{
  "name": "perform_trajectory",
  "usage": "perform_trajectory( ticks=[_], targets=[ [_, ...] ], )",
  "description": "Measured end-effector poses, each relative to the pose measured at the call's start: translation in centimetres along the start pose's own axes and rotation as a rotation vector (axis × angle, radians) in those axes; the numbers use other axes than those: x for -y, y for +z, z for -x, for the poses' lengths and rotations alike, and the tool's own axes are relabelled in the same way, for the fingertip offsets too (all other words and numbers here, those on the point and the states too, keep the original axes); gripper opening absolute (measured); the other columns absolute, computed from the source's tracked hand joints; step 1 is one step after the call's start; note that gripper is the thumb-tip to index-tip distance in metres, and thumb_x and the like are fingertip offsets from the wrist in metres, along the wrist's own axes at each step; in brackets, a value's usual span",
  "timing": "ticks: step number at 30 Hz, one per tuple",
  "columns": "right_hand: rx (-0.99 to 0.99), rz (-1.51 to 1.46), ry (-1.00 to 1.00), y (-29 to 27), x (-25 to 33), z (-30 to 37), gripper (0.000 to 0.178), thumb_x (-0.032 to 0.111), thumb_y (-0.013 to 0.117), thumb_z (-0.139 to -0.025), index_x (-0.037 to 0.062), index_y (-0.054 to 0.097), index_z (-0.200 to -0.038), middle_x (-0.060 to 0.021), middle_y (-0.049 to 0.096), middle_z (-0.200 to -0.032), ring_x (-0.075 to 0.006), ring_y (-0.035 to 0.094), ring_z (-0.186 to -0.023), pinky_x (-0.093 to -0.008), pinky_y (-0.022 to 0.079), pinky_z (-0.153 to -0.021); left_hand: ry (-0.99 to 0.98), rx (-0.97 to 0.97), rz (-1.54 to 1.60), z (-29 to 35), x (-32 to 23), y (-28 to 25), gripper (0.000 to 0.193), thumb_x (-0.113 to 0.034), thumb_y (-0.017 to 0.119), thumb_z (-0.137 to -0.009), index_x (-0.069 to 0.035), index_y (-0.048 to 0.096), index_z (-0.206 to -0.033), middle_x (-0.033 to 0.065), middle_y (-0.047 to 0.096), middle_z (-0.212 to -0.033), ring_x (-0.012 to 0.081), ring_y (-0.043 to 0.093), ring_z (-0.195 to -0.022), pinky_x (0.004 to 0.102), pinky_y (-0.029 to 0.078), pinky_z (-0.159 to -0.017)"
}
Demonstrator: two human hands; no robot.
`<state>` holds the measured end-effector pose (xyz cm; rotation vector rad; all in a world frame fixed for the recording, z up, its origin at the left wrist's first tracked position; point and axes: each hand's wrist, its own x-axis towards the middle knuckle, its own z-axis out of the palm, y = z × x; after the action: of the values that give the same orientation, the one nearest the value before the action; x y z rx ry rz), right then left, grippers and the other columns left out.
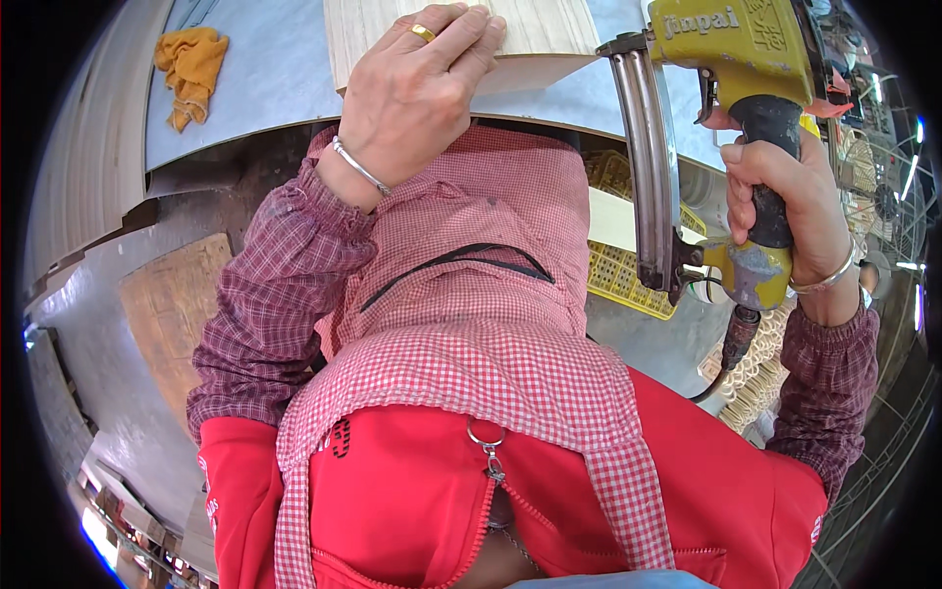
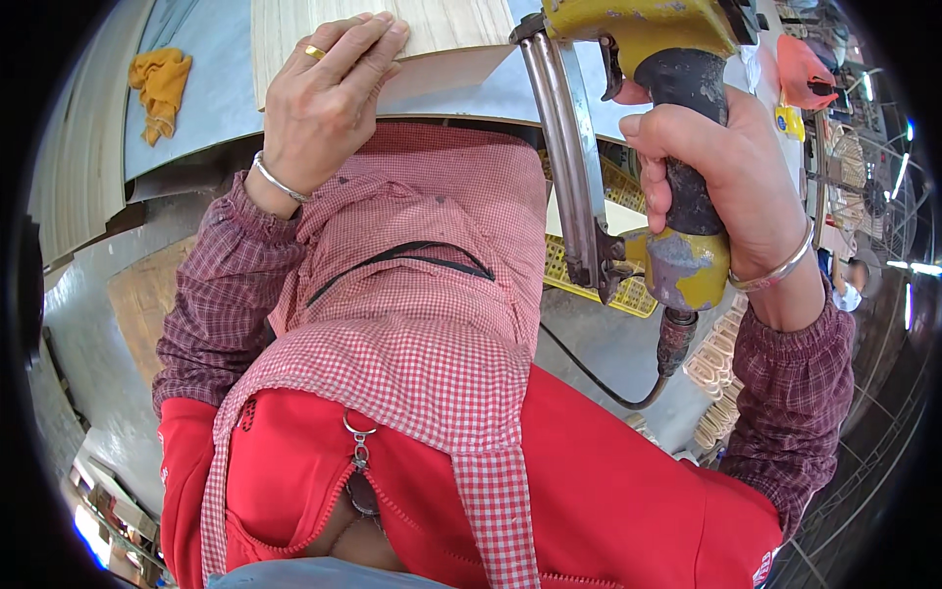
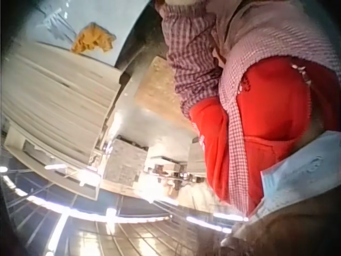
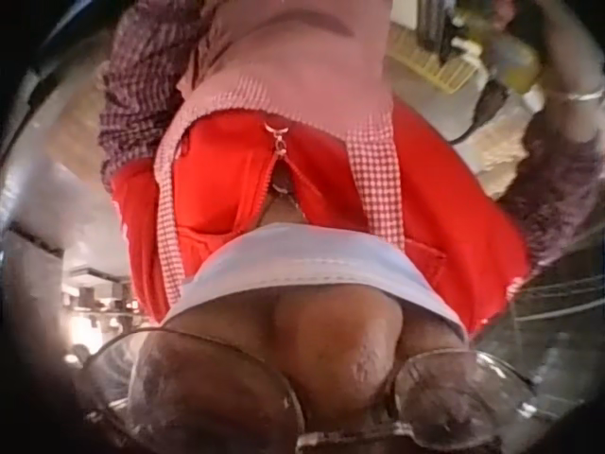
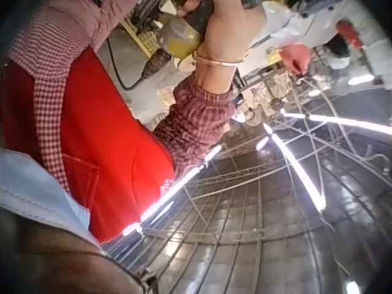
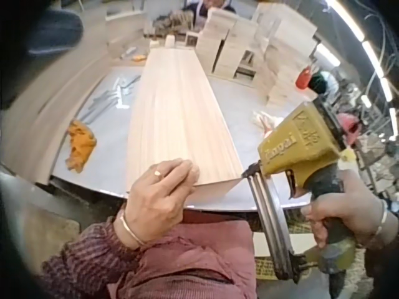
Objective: The recorder is assembling small wooden boxes by gluing joints and securing the panels with a pneumatic nail gun.
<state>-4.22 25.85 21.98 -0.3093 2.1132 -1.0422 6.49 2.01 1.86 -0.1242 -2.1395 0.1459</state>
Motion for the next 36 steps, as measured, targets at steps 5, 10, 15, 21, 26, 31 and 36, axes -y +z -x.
perform_trajectory(
  ticks=[5,10,15,21,26,31,36],
  targets=[
    [0.002,-0.049,0.024,0.2,0.3,0.0,0.020,0.014,0.063,-0.079,-0.0017,0.057,-0.089,-0.0028,0.054,-0.058,-0.0088,0.047,-0.043,-0.0200,0.042,-0.043,-0.022,-0.007,-0.027,-0.2,-0.6,-0.1,0.035,-0.007,0.071,-0.074,-0.010,0.069,-0.109,-0.0009,0.065,-0.112,0.0147,0.061,-0.099,0.0262,0.052,-0.083],
    [0.008,-0.103,0.055,0.5,0.4,-0.1,0.025,0.013,0.062,-0.079,-0.0037,0.056,-0.095,-0.0025,0.053,-0.060,-0.0085,0.047,-0.043,-0.0206,0.042,-0.042,-0.034,0.003,-0.027,-0.1,-0.4,-0.1,0.035,-0.007,0.071,-0.074,-0.010,0.070,-0.109,-0.0006,0.065,-0.111,0.0147,0.061,-0.100,0.0264,0.052,-0.084],
    [-0.016,-0.074,0.048,0.8,0.6,-0.1,0.027,0.013,0.062,-0.078,-0.0040,0.056,-0.098,-0.0025,0.053,-0.061,-0.0084,0.047,-0.043,-0.0212,0.042,-0.042,0.042,-0.023,-0.063,0.4,0.6,0.8,0.035,-0.007,0.071,-0.074,-0.010,0.070,-0.108,-0.0004,0.066,-0.111,0.0149,0.061,-0.100,0.0264,0.052,-0.083],
    [-0.021,0.005,0.012,1.0,1.0,0.2,0.028,0.014,0.062,-0.078,-0.0036,0.057,-0.100,-0.0026,0.053,-0.059,-0.0089,0.046,-0.043,-0.0210,0.041,-0.042,-0.122,0.062,0.023,-1.1,-1.7,-1.2,0.033,-0.007,0.071,-0.074,-0.008,0.070,-0.107,0.0005,0.066,-0.110,0.0153,0.062,-0.099,0.0264,0.052,-0.082],
    [0.001,0.031,-0.013,1.9,1.8,0.7,0.029,0.015,0.062,-0.078,-0.0035,0.057,-0.100,-0.0031,0.053,-0.056,-0.0094,0.046,-0.041,-0.0200,0.040,-0.043,-0.195,0.108,0.063,-1.8,-1.8,-1.4,0.029,-0.007,0.069,-0.075,-0.006,0.070,-0.104,0.0015,0.066,-0.110,0.0157,0.062,-0.098,0.0263,0.052,-0.082],
    [0.043,0.092,-0.034,2.3,2.5,1.0,0.029,0.016,0.062,-0.078,-0.0040,0.058,-0.099,-0.0037,0.054,-0.053,-0.0099,0.046,-0.040,-0.0187,0.039,-0.044,-0.197,0.098,0.070,-2.7,-2.5,-1.3,0.026,-0.006,0.068,-0.076,-0.005,0.070,-0.102,0.0021,0.066,-0.109,0.0158,0.062,-0.097,0.0264,0.052,-0.081],
    [0.074,0.127,-0.030,2.5,2.9,1.1,0.029,0.016,0.062,-0.078,-0.0045,0.059,-0.099,-0.0041,0.054,-0.053,-0.0098,0.047,-0.040,-0.0183,0.039,-0.044,-0.183,0.030,0.061,-3.0,-2.5,-0.6,0.016,-0.008,0.063,-0.078,-0.004,0.067,-0.093,0.0012,0.059,-0.101,0.0146,0.060,-0.094,0.0251,0.049,-0.083]
  ],
)
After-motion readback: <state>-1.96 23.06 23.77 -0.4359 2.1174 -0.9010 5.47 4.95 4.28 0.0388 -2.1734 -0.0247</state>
